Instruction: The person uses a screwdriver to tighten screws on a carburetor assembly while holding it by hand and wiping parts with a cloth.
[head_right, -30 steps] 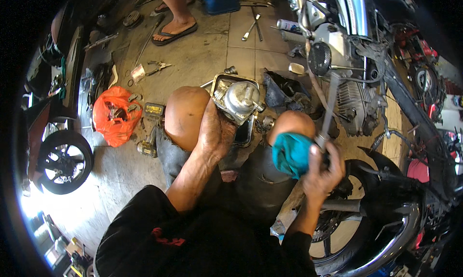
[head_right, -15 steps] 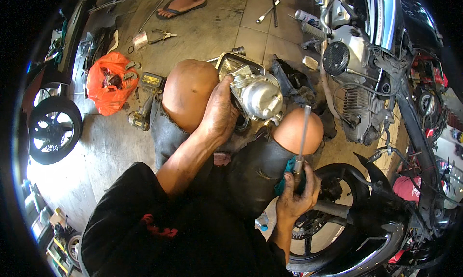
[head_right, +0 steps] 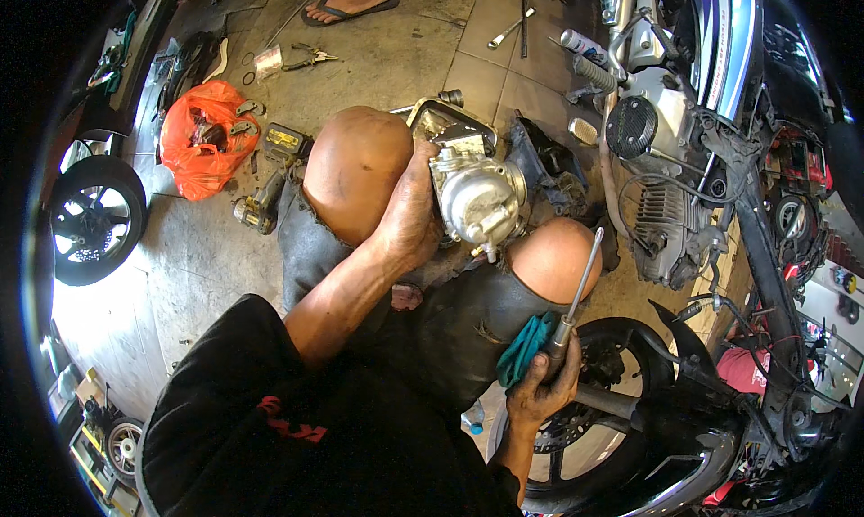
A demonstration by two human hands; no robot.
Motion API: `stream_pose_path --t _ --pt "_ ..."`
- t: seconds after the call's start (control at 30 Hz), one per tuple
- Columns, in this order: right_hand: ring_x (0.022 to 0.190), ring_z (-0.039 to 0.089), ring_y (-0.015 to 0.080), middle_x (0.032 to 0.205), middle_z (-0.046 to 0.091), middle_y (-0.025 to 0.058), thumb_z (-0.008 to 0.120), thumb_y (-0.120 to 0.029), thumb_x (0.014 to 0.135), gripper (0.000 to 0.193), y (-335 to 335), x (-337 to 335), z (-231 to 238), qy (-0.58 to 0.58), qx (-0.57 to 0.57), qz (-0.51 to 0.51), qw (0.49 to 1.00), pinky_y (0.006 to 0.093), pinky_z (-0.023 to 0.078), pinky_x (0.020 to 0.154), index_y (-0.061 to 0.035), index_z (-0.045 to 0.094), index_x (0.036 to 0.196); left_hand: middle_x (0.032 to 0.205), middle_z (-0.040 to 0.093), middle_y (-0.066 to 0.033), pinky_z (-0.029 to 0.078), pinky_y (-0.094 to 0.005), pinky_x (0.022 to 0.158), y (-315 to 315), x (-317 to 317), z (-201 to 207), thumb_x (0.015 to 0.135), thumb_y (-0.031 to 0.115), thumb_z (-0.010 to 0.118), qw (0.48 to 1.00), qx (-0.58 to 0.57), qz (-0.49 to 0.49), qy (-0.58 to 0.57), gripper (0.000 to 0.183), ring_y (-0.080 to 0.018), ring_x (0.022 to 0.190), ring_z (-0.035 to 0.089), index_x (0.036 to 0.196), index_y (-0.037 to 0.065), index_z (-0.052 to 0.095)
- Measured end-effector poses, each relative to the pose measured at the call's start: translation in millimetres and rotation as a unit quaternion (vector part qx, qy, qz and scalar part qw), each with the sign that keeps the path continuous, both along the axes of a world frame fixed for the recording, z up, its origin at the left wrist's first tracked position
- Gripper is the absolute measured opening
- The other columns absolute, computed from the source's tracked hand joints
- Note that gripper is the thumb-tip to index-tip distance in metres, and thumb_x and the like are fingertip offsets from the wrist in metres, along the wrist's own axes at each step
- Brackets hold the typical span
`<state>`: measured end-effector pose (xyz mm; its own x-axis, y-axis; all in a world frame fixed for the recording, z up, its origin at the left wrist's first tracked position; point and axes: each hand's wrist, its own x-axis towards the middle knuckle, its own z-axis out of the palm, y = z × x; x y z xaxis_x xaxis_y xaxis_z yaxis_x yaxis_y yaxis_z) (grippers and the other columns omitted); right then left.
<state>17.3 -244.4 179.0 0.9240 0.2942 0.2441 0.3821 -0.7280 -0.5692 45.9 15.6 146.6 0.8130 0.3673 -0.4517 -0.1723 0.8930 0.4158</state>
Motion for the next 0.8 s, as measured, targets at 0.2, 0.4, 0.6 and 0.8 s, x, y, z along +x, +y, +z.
stream_pose_path --t 0.2,0.4,0.6,0.8 --pt "0.095 0.059 0.0364 0.104 0.061 0.0235 0.050 -0.034 0.095 0.048 -6 0 3 -0.011 -0.080 -0.035 0.996 0.0425 0.044 0.086 0.0080 0.052 0.119 0.095 0.060 -0.0124 0.050 -0.0325 0.077 1 0 16 0.094 0.036 0.025 0.998 -0.014 0.030 0.059 0.049 -0.0186 0.082 0.058 0.107 -0.001 0.054" --pt "0.102 0.053 0.0319 0.110 0.056 0.0205 0.044 -0.038 0.098 0.049 2 8 -7 -0.102 0.051 0.007 0.993 0.0430 0.041 0.092 0.0085 0.048 0.114 0.093 0.059 -0.0111 0.045 -0.0320 0.080 -4 2 -6 0.095 0.034 0.025 0.985 0.140 0.072 0.071 0.047 -0.0177 0.084 0.053 0.101 -0.002 0.056" --pt "0.104 0.051 0.0285 0.109 0.053 0.0180 0.043 -0.035 0.097 0.045 24 13 -5 -0.127 0.190 0.020 0.973 0.0414 0.038 0.095 0.0076 0.047 0.112 0.091 0.058 -0.0106 0.043 -0.0317 0.080 -5 3 -11 0.094 0.032 0.024 0.992 0.115 0.056 0.011 0.046 -0.0173 0.084 0.051 0.097 -0.002 0.056" --pt "0.078 0.055 0.0263 0.092 0.054 0.0184 0.038 -0.031 0.098 0.045 33 2 13 -0.098 0.274 0.041 0.956 0.0409 0.050 0.078 0.0066 0.032 0.122 0.090 0.058 -0.0097 0.044 -0.0322 0.079 -2 1 -18 0.095 0.032 0.024 0.989 0.142 0.048 0.022 0.045 -0.0167 0.083 0.052 0.098 -0.001 0.056"
